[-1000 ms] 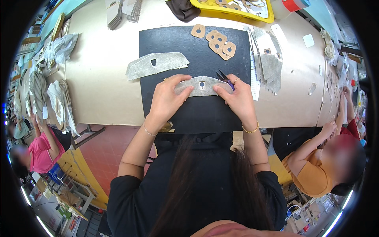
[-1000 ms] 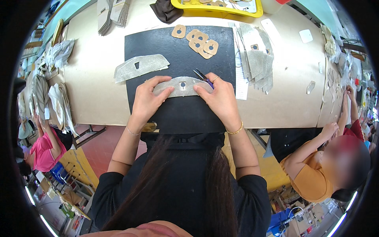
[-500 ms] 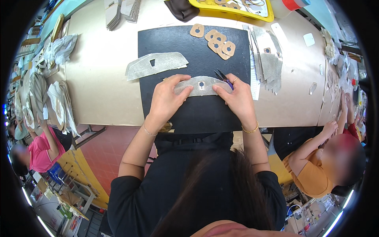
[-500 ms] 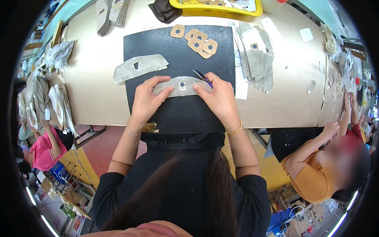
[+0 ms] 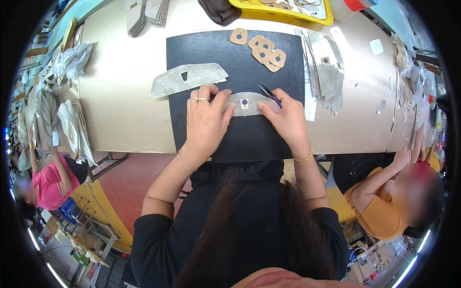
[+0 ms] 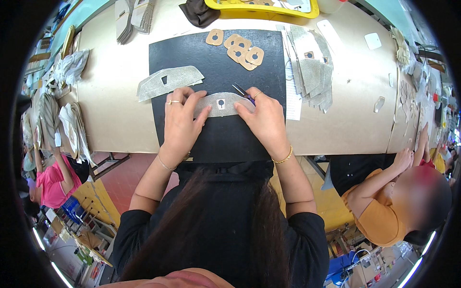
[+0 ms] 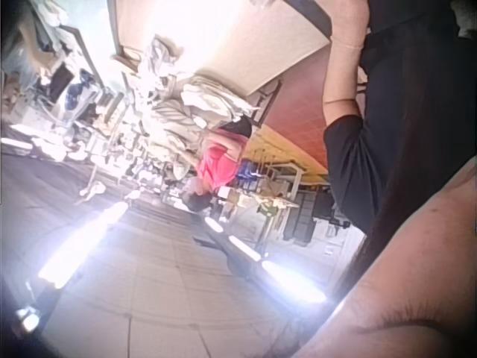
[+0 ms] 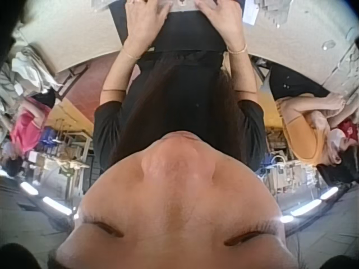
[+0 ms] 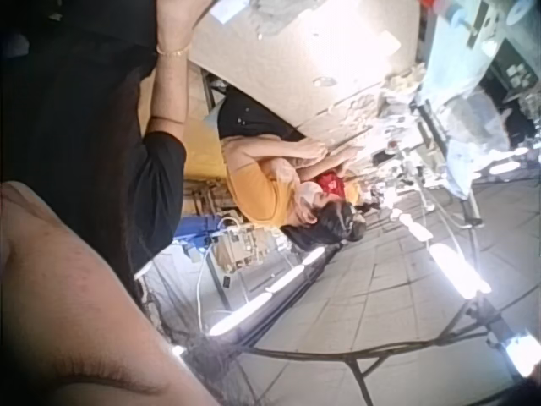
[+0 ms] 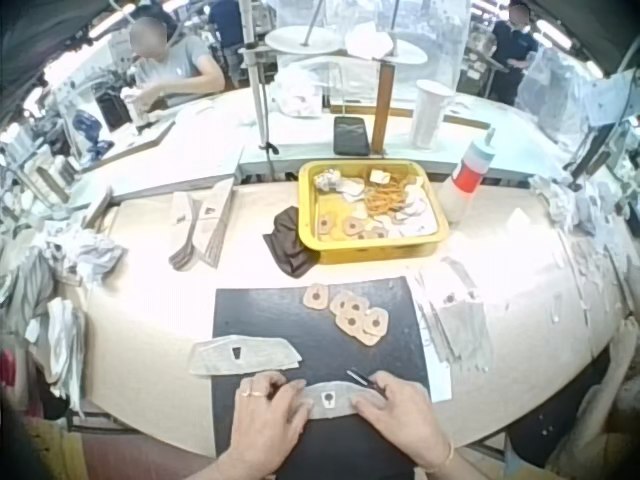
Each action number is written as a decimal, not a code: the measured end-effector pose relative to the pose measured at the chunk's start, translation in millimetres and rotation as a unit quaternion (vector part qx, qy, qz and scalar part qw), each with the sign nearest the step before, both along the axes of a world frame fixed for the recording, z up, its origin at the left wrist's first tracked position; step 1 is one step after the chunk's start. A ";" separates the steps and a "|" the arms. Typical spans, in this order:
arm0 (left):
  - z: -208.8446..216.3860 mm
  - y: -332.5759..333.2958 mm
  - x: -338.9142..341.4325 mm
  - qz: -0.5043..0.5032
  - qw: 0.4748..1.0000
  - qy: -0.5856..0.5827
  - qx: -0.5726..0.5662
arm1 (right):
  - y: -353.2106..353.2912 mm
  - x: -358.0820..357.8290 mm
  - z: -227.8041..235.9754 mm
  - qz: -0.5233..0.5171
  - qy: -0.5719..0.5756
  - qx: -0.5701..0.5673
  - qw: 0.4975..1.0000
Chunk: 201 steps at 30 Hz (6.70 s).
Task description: The person repeatedly trims the edges of small fabric pieces using a small blade tool. They pick up each piece, trim along the edges, and place the trimmed pieces on the table. The process is repeated for multiple pieces throughout the clip.
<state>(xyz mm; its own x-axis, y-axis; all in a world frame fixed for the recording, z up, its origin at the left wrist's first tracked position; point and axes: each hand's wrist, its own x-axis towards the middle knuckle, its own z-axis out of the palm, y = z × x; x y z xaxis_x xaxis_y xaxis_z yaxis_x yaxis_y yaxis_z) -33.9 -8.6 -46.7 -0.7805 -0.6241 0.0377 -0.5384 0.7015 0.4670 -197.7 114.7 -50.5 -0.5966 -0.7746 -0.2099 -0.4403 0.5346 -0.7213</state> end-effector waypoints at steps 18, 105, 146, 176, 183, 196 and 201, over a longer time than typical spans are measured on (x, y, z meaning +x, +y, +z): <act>-0.9 11.3 4.9 -0.251 0.952 -0.004 -0.174 | -5.0 -9.8 9.1 0.020 -0.099 0.050 0.994; 64.5 -27.1 11.6 0.042 0.759 0.359 0.541 | -10.4 13.1 61.8 0.009 0.009 -0.267 0.964; 83.0 -20.0 16.3 -0.003 0.807 0.248 0.535 | -12.1 12.0 80.5 0.097 0.032 -0.294 0.950; 54.2 -8.8 16.9 -0.082 0.905 0.381 -0.172 | -1.9 11.1 77.9 0.028 -0.346 -0.279 0.895; 52.1 -8.8 15.4 -0.073 0.905 0.383 -0.170 | 1.4 10.9 86.7 0.039 -0.307 -0.292 0.905; 50.2 -8.3 2.8 -0.130 0.912 0.388 0.040 | 1.7 7.9 85.3 0.033 -0.395 -0.312 0.863; 58.8 4.6 3.1 0.038 0.753 0.365 0.545 | -0.1 8.4 76.7 -0.007 -0.362 -0.357 0.861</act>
<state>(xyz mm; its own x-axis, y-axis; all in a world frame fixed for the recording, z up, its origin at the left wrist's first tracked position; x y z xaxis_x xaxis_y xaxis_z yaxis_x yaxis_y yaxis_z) -30.8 -4.0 12.1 -0.7606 -0.6365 -0.1279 0.1224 -0.3341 0.9345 -189.3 114.6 26.2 -0.5194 -0.8545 -0.0041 0.2652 -0.1566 -0.9514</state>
